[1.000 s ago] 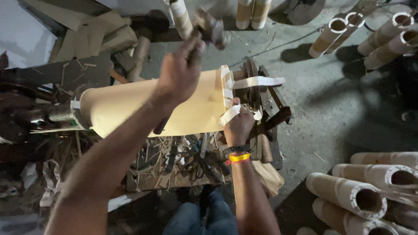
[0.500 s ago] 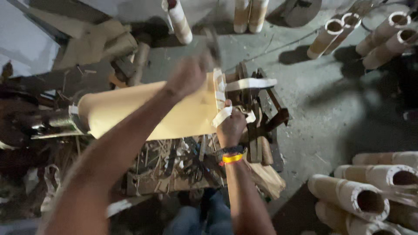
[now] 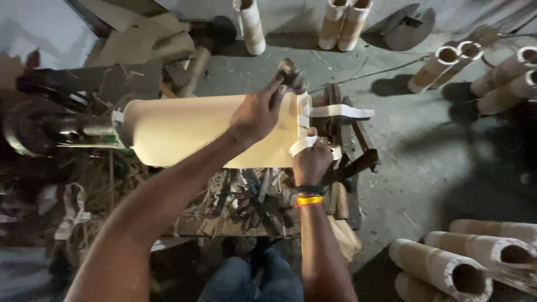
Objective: The person wraps a long strip of paper around a rotating cylindrical core mounted on a lathe. They use a hammer to tap the paper strip into place and secure it with white tape. The person repeatedly adjusts the paper and hammers the edges to ensure a tight fit.
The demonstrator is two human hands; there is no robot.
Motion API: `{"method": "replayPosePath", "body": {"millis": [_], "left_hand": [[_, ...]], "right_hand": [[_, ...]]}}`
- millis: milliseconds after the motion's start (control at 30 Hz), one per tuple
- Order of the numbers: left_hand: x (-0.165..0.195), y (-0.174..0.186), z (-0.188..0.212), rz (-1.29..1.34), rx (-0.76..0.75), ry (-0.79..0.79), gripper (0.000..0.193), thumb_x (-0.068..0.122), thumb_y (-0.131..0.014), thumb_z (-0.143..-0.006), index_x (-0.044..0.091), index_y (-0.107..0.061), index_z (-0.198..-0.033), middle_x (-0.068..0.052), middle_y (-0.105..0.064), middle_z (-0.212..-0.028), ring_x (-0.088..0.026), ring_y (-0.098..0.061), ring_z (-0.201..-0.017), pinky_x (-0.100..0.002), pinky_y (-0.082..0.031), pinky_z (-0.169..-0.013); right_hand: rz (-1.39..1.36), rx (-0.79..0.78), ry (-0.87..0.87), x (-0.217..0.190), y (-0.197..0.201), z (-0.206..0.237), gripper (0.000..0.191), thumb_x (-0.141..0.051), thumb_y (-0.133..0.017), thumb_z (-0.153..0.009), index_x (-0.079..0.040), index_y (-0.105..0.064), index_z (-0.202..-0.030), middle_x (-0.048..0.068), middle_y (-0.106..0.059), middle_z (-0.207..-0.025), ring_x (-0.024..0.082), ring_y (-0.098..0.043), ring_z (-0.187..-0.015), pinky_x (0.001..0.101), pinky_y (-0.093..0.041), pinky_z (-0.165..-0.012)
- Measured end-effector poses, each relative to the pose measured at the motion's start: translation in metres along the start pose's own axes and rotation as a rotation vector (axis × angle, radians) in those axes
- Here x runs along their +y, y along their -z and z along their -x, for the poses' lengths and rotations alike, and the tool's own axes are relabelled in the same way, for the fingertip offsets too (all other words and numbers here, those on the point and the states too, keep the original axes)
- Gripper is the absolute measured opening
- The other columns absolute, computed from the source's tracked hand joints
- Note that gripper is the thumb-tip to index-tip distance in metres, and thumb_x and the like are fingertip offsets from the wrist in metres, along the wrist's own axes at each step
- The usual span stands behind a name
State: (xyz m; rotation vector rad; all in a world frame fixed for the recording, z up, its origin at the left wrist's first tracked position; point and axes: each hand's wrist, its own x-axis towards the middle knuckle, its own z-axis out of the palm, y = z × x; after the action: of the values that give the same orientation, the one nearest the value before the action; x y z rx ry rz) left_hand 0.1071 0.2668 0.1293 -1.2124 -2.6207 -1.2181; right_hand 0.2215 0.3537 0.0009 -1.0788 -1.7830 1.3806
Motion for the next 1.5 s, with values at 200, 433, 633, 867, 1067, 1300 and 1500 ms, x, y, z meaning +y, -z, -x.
{"method": "replayPosePath", "body": {"millis": [200,433,633,867,1067,1300,1500], "left_hand": [[-0.005,0.003,0.012,-0.098,-0.09,0.158,0.043,0.036,-0.053,-0.104,0.026,-0.055,-0.146,-0.027,-0.07,-0.088,-0.048,-0.069,-0.086,-0.058,-0.054,-0.072],[0.007,0.019,0.012,-0.111,-0.137,0.201,0.05,0.041,-0.049,-0.103,0.033,-0.044,-0.152,-0.026,-0.071,-0.088,-0.048,-0.068,-0.082,-0.06,-0.053,-0.072],[0.014,0.023,0.011,-0.12,-0.143,0.211,0.045,0.042,-0.047,-0.104,0.032,-0.052,-0.148,-0.025,-0.071,-0.088,-0.047,-0.069,-0.083,-0.058,-0.054,-0.072],[0.007,0.017,0.014,-0.093,-0.129,0.161,0.044,0.042,-0.048,-0.104,0.025,-0.055,-0.145,-0.023,-0.073,-0.091,-0.044,-0.071,-0.083,-0.056,-0.056,-0.071],[0.002,0.013,0.016,-0.104,-0.128,0.151,0.041,0.042,-0.05,-0.106,0.024,-0.059,-0.141,-0.022,-0.074,-0.096,-0.045,-0.07,-0.088,-0.057,-0.055,-0.074],[0.003,0.019,0.016,-0.089,-0.095,0.16,0.047,0.039,-0.051,-0.103,0.03,-0.049,-0.149,-0.025,-0.072,-0.089,-0.047,-0.069,-0.083,-0.059,-0.054,-0.071],[-0.003,0.011,0.015,-0.131,-0.181,0.205,0.048,0.039,-0.05,-0.103,0.035,-0.046,-0.151,-0.026,-0.07,-0.087,-0.048,-0.069,-0.082,-0.06,-0.053,-0.072]], "right_hand": [[0.239,0.198,0.166,-0.023,0.005,0.012,0.049,-0.043,-0.059,-0.104,-0.002,-0.071,-0.08,0.023,-0.067,-0.069,0.045,-0.067,-0.067,0.0525,-0.049,-0.06],[0.376,0.199,0.213,-0.02,0.002,0.011,0.052,-0.044,-0.055,-0.104,-0.003,-0.073,-0.079,0.022,-0.068,-0.07,0.045,-0.068,-0.07,0.0536,-0.051,-0.062],[0.066,0.144,0.188,0.002,-0.004,0.007,0.047,-0.039,-0.061,-0.106,0.0,-0.073,-0.082,0.017,-0.069,-0.069,0.033,-0.065,-0.063,0.0447,-0.049,-0.056],[-0.45,-0.033,-0.189,0.015,-0.003,-0.004,0.046,-0.038,-0.068,-0.099,0.004,-0.069,-0.079,0.006,-0.066,-0.063,0.016,-0.059,-0.051,0.0324,-0.044,-0.045],[0.026,0.045,0.117,-0.005,0.004,0.004,0.048,-0.043,-0.063,-0.102,-0.002,-0.075,-0.08,0.01,-0.069,-0.062,0.019,-0.066,-0.051,0.0351,-0.05,-0.048],[0.2,0.069,0.082,-0.022,0.001,0.004,0.049,-0.038,-0.058,-0.104,0.0,-0.076,-0.08,0.021,-0.069,-0.064,0.035,-0.07,-0.06,0.0454,-0.052,-0.057],[0.282,0.134,0.255,-0.01,-0.01,-0.021,0.037,-0.03,-0.06,-0.099,-0.001,-0.073,-0.081,0.023,-0.07,-0.073,0.041,-0.07,-0.069,0.0492,-0.055,-0.06]]}}
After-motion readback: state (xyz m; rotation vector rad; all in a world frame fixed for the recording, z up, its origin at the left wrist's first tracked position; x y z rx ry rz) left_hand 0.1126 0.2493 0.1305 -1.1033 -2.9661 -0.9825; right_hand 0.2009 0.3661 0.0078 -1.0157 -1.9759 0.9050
